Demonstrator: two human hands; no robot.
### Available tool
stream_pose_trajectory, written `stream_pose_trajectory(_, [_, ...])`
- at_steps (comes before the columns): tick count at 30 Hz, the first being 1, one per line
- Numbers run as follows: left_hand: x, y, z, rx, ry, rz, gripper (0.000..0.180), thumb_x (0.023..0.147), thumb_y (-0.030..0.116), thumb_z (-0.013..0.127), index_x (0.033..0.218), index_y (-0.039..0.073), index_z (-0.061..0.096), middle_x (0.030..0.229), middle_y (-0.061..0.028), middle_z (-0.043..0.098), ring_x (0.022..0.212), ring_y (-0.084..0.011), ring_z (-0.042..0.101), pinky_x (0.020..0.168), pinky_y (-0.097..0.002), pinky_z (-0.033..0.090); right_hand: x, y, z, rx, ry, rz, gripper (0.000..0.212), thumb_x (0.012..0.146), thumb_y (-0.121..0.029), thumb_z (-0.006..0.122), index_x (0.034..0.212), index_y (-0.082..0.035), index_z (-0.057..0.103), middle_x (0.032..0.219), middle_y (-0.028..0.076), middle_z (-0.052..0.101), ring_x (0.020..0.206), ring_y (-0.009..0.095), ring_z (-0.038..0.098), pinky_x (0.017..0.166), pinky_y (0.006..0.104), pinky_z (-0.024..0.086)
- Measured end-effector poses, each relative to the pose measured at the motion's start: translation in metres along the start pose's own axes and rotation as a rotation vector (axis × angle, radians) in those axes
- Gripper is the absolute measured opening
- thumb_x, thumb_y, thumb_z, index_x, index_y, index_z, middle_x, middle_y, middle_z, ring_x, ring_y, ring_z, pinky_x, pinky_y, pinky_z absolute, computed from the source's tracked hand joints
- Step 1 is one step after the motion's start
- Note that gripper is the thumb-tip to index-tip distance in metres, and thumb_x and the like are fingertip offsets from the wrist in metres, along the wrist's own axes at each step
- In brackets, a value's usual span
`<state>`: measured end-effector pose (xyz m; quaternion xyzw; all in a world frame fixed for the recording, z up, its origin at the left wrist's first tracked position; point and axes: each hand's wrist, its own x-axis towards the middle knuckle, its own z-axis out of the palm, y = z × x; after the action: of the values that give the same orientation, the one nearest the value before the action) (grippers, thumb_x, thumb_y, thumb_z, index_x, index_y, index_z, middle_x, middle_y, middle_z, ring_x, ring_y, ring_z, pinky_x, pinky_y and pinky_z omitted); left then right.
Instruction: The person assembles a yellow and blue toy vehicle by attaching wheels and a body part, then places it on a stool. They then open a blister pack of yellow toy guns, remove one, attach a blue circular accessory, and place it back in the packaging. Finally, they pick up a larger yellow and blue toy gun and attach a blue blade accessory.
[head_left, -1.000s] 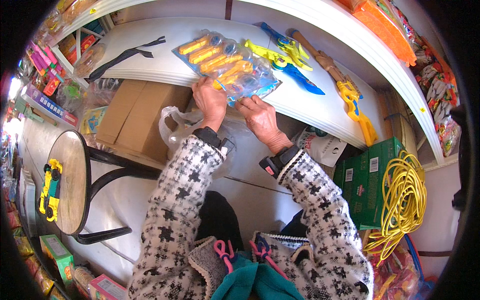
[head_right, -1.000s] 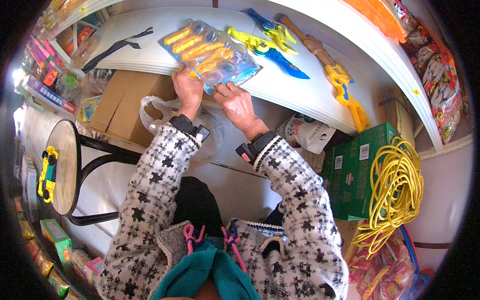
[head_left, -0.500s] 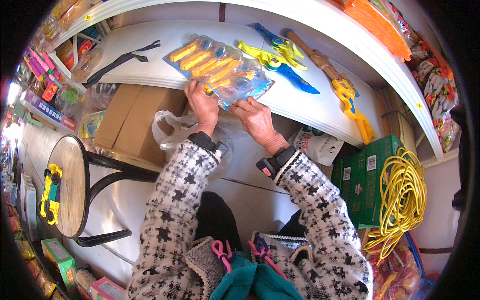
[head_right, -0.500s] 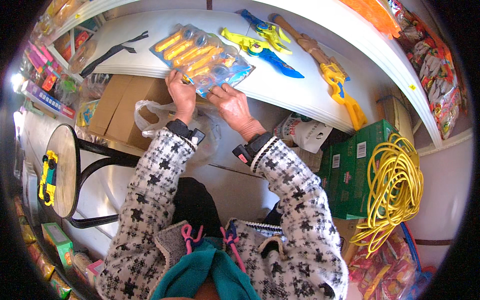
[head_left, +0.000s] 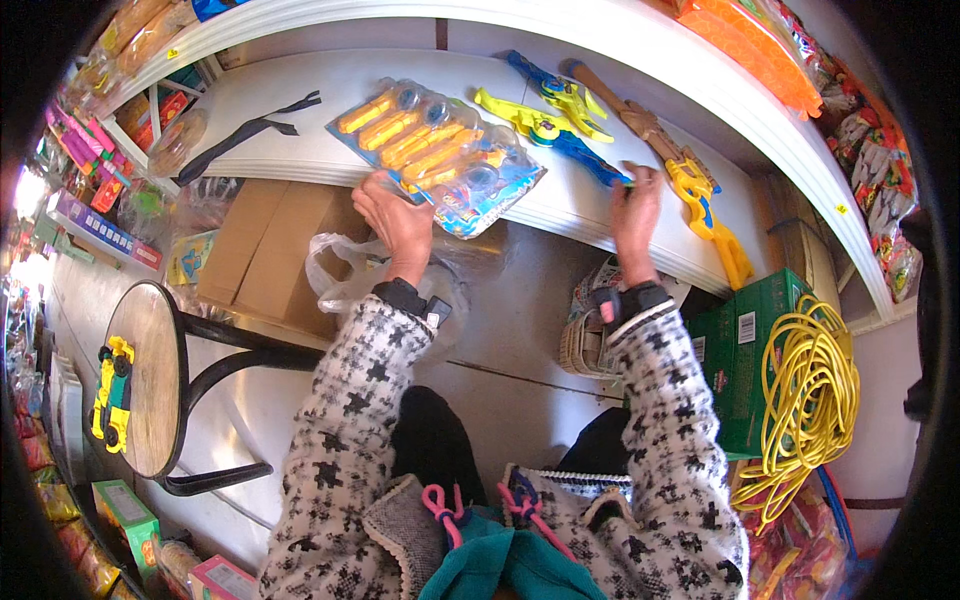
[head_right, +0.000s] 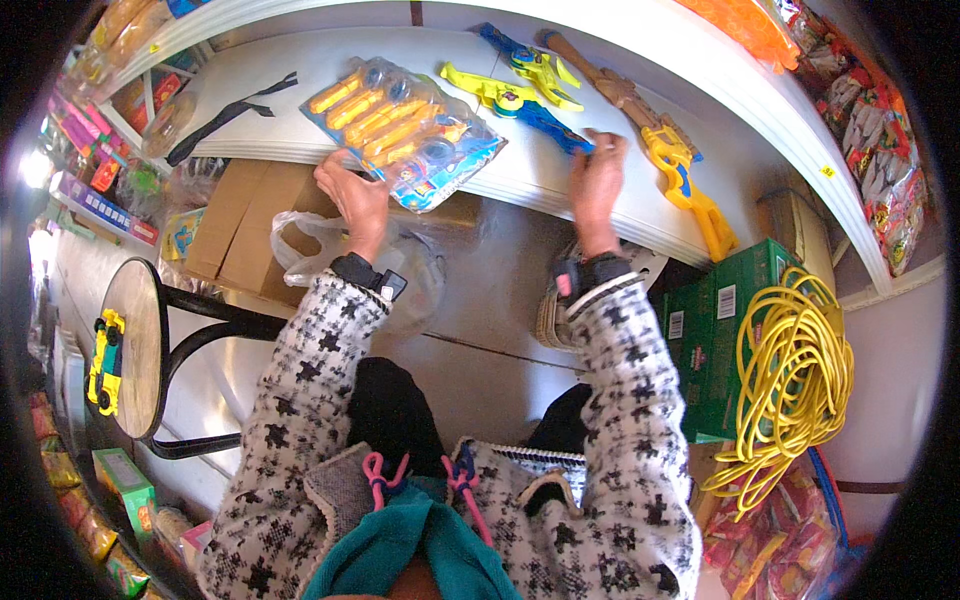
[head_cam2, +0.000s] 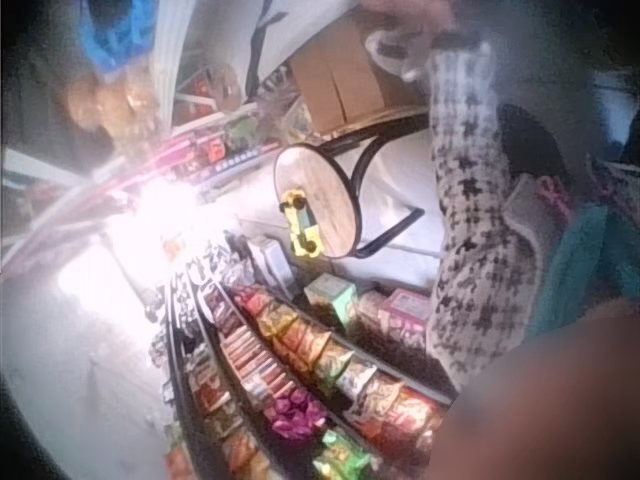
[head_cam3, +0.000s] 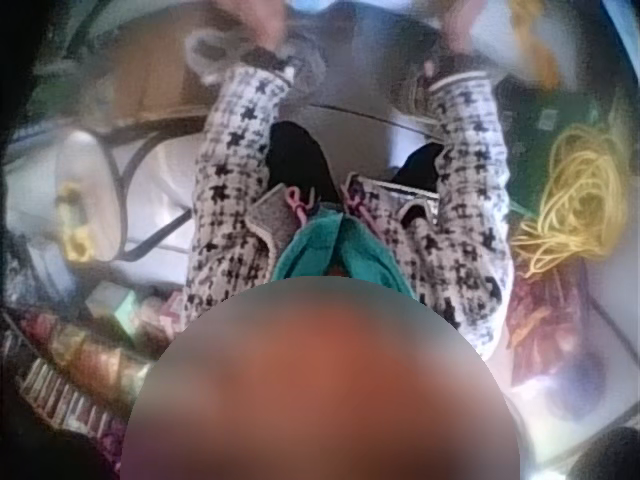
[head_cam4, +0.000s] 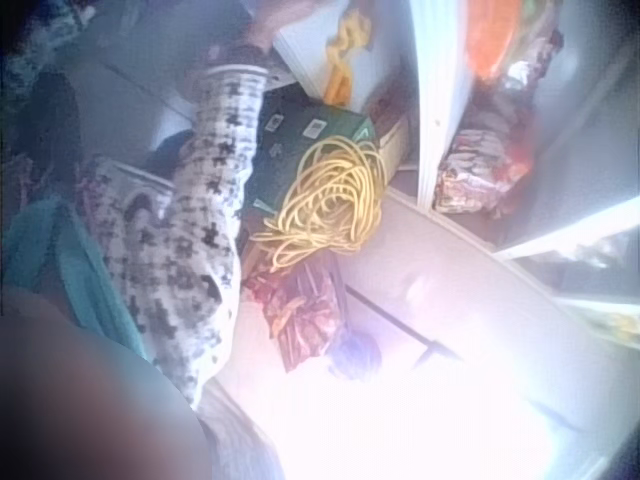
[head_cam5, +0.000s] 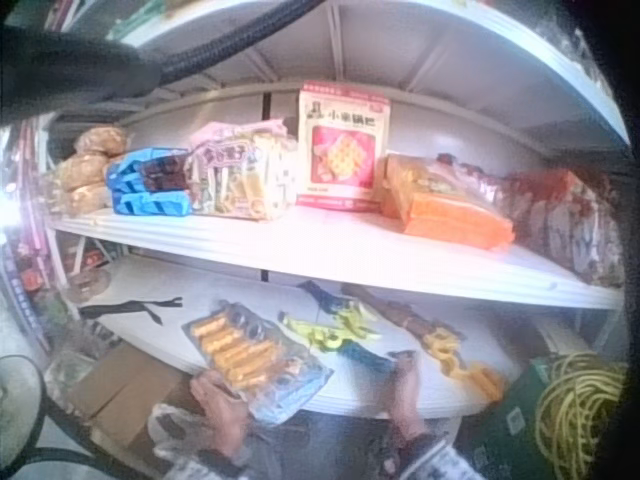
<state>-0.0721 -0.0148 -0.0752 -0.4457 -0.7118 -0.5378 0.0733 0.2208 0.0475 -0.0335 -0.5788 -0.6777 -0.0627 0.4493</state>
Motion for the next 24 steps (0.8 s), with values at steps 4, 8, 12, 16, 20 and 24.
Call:
stream_pose_trajectory(4, [0.006,0.002,-0.012,0.044,-0.05,0.123,0.083,0.06,0.024,0.088,0.126,0.002,0.043,0.124,-0.0175,0.043,0.118,-0.0372,0.039,0.101,-0.0478,0.033,0.013,0.053,-0.002,-0.139,-0.075,0.091,0.034,0.077,0.001,0.063,0.11,-0.005,0.062,0.115,0.018,0.053,0.102,0.037,0.057,0.087,0.0428,0.05])
stream_pose_trajectory(8, [0.011,-0.002,-0.016,0.008,-0.158,0.25,0.085,0.062,0.022,0.086,0.133,0.007,0.042,0.134,-0.0124,0.044,0.127,-0.0337,0.037,0.105,-0.046,0.032,0.018,0.058,-0.011,-0.483,-0.273,0.012,0.033,0.076,-0.002,0.065,0.109,-0.006,0.063,0.113,0.015,0.056,0.108,0.035,0.054,0.094,0.0435,0.045])
stream_pose_trajectory(12, [0.012,-0.007,-0.014,-0.047,-0.181,0.26,0.087,0.063,0.022,0.085,0.135,0.006,0.039,0.134,-0.0126,0.046,0.126,-0.0332,0.039,0.106,-0.0453,0.031,0.013,0.023,-0.026,-0.311,0.033,-0.32,0.026,0.076,-0.001,0.061,0.102,-0.006,0.065,0.104,0.013,0.061,0.103,0.033,0.054,0.091,0.0443,0.044])
stream_pose_trajectory(16, [0.017,-0.012,-0.01,-0.097,-0.208,0.324,0.09,0.063,0.024,0.086,0.137,0.003,0.038,0.133,-0.0174,0.046,0.127,-0.0359,0.039,0.107,-0.0456,0.03,-0.039,-0.043,-0.001,0.134,-0.38,-0.471,0.021,0.073,0.002,0.057,0.093,-0.002,0.062,0.095,0.015,0.06,0.091,0.035,0.057,0.082,0.0427,0.049])
stream_pose_trajectory(20, [0.022,-0.015,-0.008,-0.089,-0.254,0.313,0.092,0.063,0.024,0.087,0.138,0.003,0.038,0.135,-0.0203,0.044,0.13,-0.0367,0.037,0.11,-0.0452,0.029,-0.055,-0.077,0.031,0.317,-0.365,-0.452,0.015,0.082,0.001,0.058,0.096,0.002,0.061,0.102,0.016,0.06,0.102,0.034,0.055,0.092,0.0415,0.048])
stream_pose_trajectory(24, [0.024,-0.016,-0.009,-0.13,-0.318,0.228,0.095,0.061,0.026,0.087,0.139,0.005,0.037,0.138,-0.0182,0.04,0.13,-0.0361,0.037,0.11,-0.0456,0.029,-0.046,-0.084,0.052,0.153,-0.401,-0.449,0.008,0.083,-0.004,0.058,0.089,0.001,0.06,0.093,0.016,0.057,0.097,0.034,0.053,0.088,0.0429,0.044])
